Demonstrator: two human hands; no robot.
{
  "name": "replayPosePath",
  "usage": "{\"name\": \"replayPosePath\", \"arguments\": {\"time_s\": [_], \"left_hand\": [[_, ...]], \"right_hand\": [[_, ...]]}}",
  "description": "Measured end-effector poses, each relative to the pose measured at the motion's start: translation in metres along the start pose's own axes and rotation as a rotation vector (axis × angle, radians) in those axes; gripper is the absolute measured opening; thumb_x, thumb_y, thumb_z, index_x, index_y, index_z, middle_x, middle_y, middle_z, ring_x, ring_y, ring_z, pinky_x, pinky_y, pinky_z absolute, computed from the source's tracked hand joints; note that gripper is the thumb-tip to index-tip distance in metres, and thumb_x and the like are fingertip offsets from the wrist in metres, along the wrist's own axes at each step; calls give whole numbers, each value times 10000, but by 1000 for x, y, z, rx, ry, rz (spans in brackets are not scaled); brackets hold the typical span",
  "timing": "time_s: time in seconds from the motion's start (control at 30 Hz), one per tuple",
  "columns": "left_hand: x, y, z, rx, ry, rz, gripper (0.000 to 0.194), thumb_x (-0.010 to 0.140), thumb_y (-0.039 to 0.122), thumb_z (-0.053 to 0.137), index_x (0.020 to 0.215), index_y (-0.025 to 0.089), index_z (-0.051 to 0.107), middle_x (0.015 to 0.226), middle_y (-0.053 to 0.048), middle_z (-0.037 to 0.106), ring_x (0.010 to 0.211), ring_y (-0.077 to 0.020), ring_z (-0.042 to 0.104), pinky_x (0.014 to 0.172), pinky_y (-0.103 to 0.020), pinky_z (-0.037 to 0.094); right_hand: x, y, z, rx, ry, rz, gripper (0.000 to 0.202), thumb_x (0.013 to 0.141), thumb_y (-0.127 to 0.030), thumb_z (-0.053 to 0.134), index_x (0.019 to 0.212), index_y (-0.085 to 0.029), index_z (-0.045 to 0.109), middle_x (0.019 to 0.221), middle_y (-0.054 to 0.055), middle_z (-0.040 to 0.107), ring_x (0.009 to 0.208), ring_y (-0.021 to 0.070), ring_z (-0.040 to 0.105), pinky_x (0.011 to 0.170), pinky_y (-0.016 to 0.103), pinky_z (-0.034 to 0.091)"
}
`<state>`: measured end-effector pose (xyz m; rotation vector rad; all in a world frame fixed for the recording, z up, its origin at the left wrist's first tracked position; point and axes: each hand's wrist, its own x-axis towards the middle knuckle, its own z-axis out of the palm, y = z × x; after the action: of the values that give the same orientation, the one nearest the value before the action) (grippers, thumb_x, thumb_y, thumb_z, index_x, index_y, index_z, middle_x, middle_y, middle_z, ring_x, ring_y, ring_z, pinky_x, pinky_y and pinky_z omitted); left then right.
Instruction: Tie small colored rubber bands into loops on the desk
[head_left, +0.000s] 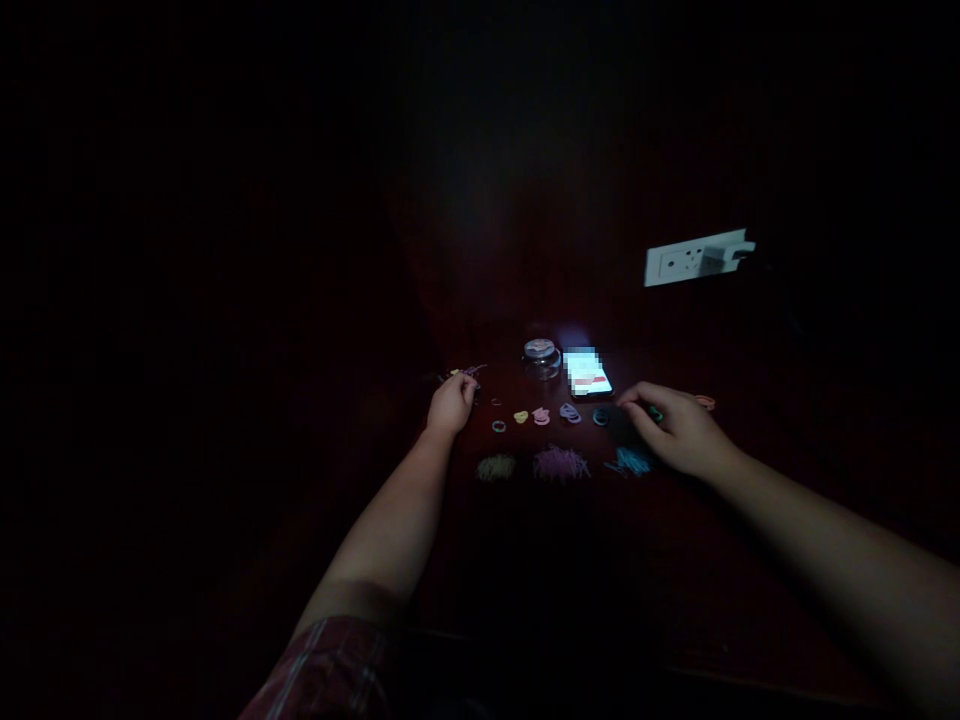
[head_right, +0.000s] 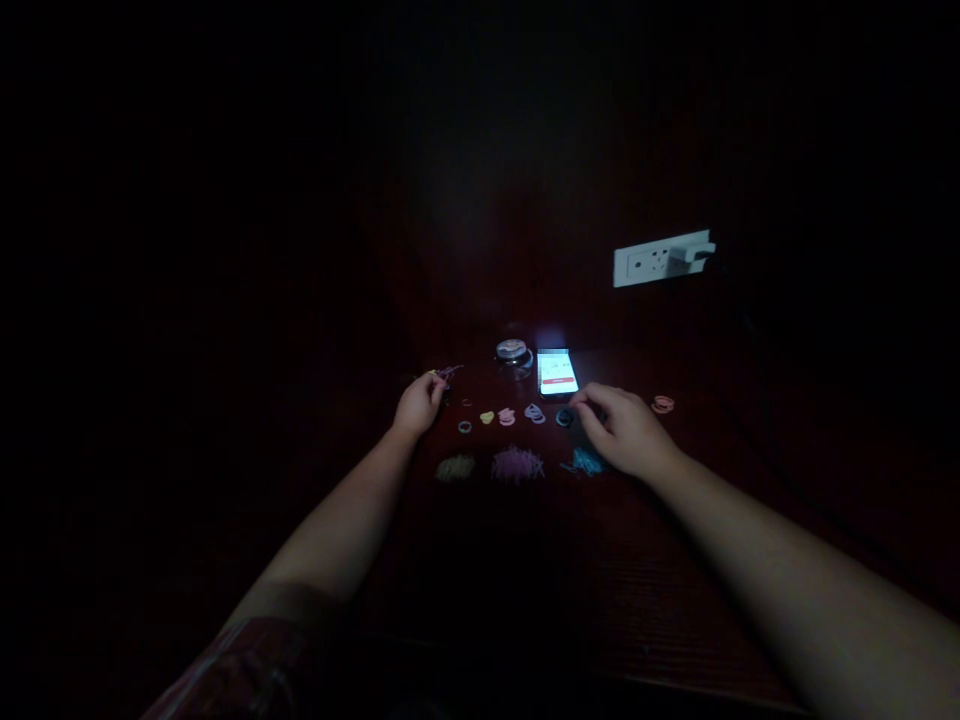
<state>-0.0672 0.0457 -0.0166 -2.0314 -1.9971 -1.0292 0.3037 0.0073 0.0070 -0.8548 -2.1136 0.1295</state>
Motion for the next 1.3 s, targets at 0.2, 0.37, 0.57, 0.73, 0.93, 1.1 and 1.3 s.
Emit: {"name": "replayPosePath", "arguments": {"time_s": [0.2,0.37,0.57,0.73,0.93,1.1,1.3], "left_hand": [[-23,20,-18,-87,38,-3,205,933,302,501,974,192,670,969,-56,712,879,-169,653,853,-270,485],[-45,13,-27,-172,-122,-40,130,843,268,628,898,179,706,807,-27,727,714,-134,667,721,-231,526],[-48,-11,-23,-226,-198,-124,130,805,232,658,894,154,712,791,-31,733,701,-124,673,705,-224,541],[-38,-11,-26,-192,-176,-142,141,825,247,653,908,180,745,825,-45,752,748,-160,693,746,-256,537],[-31,-1,-36,-143,-111,-122,160,853,260,638,939,189,754,915,-64,760,830,-203,698,818,-292,519],[-37,38,-36,-221,-70,-5,147,883,247,611,940,192,736,1012,-44,735,951,-177,669,898,-267,498],[-70,129,-29,-538,-106,244,133,889,227,605,926,222,732,952,-26,716,846,-144,660,710,-233,524]], "right_hand": [[0,1,1,26,-11,8,160,909,-266,484,875,-198,625,842,54,700,736,206,641,666,313,473],[-1,1,1,53,-10,-3,151,896,-260,497,864,-193,629,832,55,700,744,208,639,657,309,472],[-1,1,0,7,-16,29,153,900,-284,495,878,-210,627,856,46,711,742,208,658,641,306,476],[-1,1,-1,-20,0,51,169,894,-297,495,879,-217,643,810,40,707,672,198,643,630,318,477],[-1,-2,-2,-17,-18,66,182,896,-311,488,864,-216,640,779,45,694,626,192,620,605,323,468],[-2,-8,0,8,-46,41,161,904,-304,502,876,-213,632,827,49,699,692,195,633,626,317,477],[-4,-29,4,117,-117,-97,127,872,-314,602,882,-191,633,724,18,648,660,163,595,670,313,462]]}}
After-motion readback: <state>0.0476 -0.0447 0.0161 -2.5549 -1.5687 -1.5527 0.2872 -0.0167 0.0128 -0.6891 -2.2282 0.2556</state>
